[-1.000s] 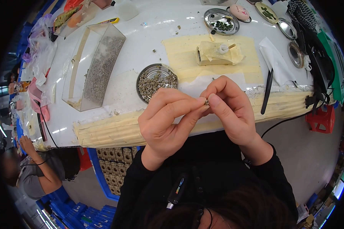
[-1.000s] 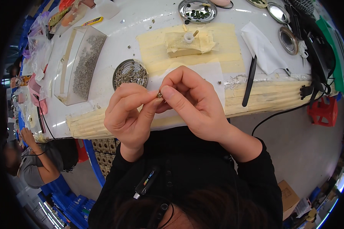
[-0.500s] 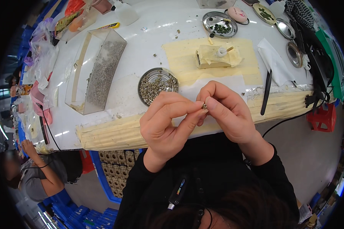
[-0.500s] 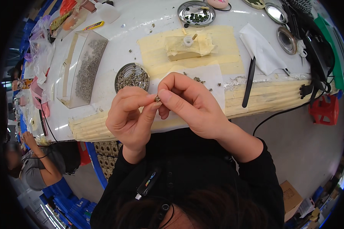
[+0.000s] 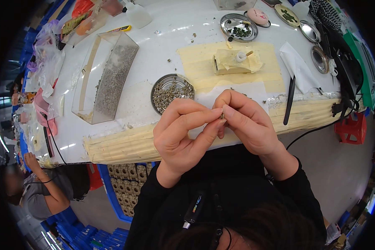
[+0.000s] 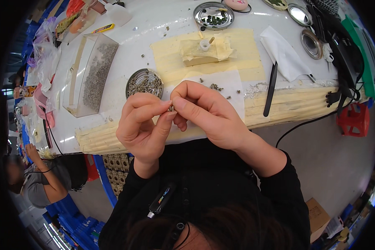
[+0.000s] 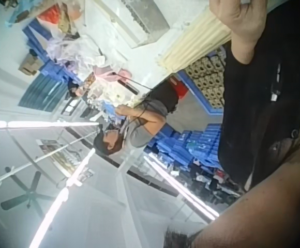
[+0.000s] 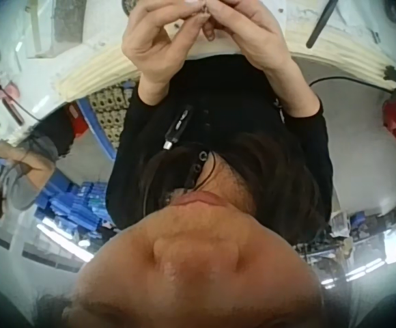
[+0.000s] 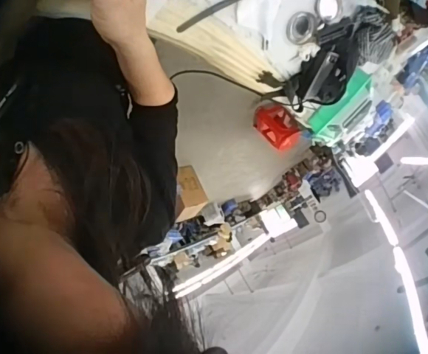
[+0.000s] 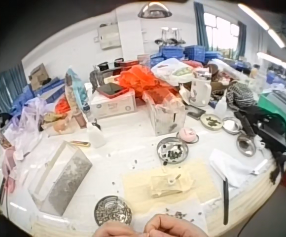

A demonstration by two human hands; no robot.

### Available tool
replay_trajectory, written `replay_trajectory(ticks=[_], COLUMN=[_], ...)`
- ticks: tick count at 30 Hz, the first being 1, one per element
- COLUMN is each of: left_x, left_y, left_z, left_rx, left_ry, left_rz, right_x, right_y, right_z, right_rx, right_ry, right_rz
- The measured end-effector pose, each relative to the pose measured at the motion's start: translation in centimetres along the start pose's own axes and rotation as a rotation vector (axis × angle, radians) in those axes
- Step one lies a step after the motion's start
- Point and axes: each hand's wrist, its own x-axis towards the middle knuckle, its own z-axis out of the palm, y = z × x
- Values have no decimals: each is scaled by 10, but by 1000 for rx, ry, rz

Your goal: The person is manually assembling tiny metal components by hand at a factory workbench.

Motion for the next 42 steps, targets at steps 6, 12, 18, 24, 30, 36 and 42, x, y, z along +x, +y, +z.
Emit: replay_trajectory(ticks=[6,12,18,24,30,36,42], left_x=[-2,-1,-2,-2,-2,-3,-11], left_y=[5,5,4,5,5,0,12], left_z=[4,5,8,7,12,13,2], left_rx=[134,194,255,298,393,391,337], left_ry=[54,69,74,53,43,81,-21], left_rz=[36,58,97,109,176,204,124], right_x=[1,0,-1,-2,-3,-1,-11], right_y=[-1,0,2,1,4,1,-6], right_z=[0,0,-2,0,-2,-3,0], right_rx=[-7,-70,-143,-228,-385,-686,-741], right_ry=[12,53,81,130,203,277,206], right_rz=[-1,-76,-149,-205,-299,-464,-372])
